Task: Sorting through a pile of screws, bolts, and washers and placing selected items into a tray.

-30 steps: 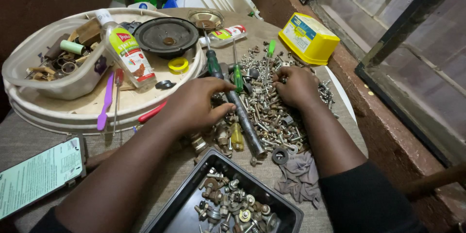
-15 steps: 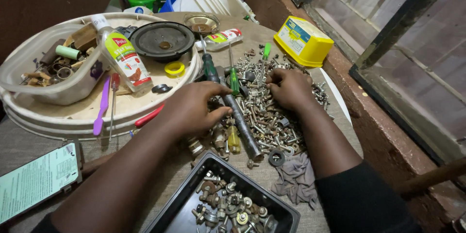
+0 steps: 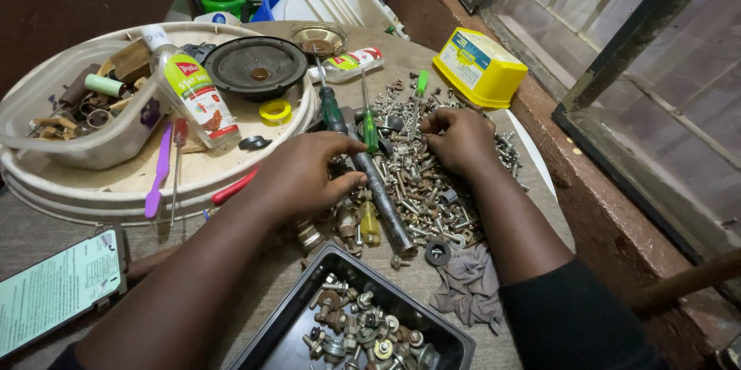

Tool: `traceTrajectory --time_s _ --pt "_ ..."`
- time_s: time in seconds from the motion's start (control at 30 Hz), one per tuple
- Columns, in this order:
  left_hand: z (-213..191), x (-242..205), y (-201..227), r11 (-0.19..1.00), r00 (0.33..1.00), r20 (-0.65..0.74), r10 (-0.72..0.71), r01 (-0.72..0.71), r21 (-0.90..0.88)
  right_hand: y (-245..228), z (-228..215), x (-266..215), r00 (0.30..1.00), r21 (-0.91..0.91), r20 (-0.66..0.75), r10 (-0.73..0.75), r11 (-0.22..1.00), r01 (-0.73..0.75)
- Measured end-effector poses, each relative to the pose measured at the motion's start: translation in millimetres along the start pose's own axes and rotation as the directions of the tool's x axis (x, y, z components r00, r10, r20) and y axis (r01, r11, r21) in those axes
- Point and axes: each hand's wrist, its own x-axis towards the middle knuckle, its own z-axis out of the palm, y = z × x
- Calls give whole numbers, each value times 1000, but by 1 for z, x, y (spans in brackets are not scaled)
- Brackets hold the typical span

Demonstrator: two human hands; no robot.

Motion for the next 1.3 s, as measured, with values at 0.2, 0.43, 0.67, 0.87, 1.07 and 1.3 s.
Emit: traceTrajectory --time_s 0.2,0.43,0.67,0.87,1.07,1.3 --pt "-1 -1 3 1000 1000 -3 -12 12 6 1 0 -2 1000 36 1 31 999 -31" --pt "-2 0 1 1000 1000 22 -14 15 -11 7 5 3 1000 9 17 -8 1000 8" --pt "2 2 -4 1000 1000 3 14 -14 -11 -13 -13 -13 991 316 -91 -94 941 118" --pt "-1 1 5 986 982 -124 140 -150 -67 -31 -16 -38 944 774 11 -329 601 200" --pt "-3 0 5 922 923 -280 265 -328 -207 -69 -21 -65 836 920 80 -542 363 148" --pt "1 4 2 906 927 -310 209 -303 -295 -79 -32 -69 807 973 111 -580 230 31"
